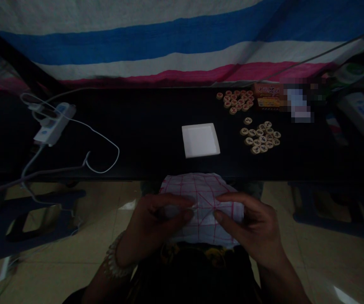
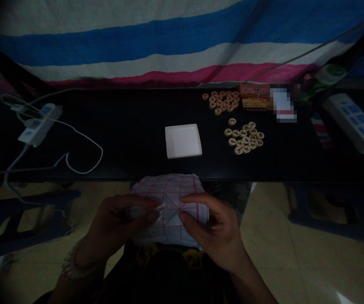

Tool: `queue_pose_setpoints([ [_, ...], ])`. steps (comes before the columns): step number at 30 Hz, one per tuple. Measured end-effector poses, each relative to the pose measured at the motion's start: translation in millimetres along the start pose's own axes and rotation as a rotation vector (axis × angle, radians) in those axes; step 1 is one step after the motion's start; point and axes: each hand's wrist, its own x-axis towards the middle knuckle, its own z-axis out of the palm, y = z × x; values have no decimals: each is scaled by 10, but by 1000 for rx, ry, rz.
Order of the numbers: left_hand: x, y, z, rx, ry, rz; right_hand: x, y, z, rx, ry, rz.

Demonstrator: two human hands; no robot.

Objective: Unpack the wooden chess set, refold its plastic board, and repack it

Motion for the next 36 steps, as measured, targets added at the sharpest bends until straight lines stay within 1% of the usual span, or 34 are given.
queue_pose_setpoints([
  [4,45,-22,-5,7,51,41,-9,8,28,203,19,129],
  [7,62,-55,-12,-18,49,49,16,-32,40,313,24,163],
  [10,58,-92,-31,-8,54,89,52,-36,53,432,3,189],
  [12,53,-110,-46,15,59,119,64,13,71,523,33,207],
  [14,51,-122,-62,57,66,143,61,98,97,617,97,241],
  [16,54,-130,-81,105,73,165,46,192,125,720,128,321],
  [17,57,-133,-92,128,76,179,37,233,137,768,107,378],
  [18,62,-134,-106,151,76,190,29,266,148,809,60,438],
  [20,77,-133,-141,198,67,209,25,306,165,859,-79,521],
  [22,101,-132,-184,237,32,220,47,316,182,852,-189,550],
  [23,117,-135,-206,250,5,223,70,313,191,824,-213,549],
  [25,156,-154,-241,256,-40,232,135,300,207,721,-219,509],
  [27,203,-193,-251,177,-65,228,207,277,213,582,-200,422],
  [30,280,-291,-203,-139,-127,137,273,217,176,373,-145,245],
  [32,335,-380,-151,-311,-151,72,275,158,110,219,-142,126],
  [34,390,-478,-111,-381,-127,77,253,83,20,47,-218,-44],
  [36,441,-566,-101,-348,-105,130,224,-7,-70,-96,-363,-258],
])
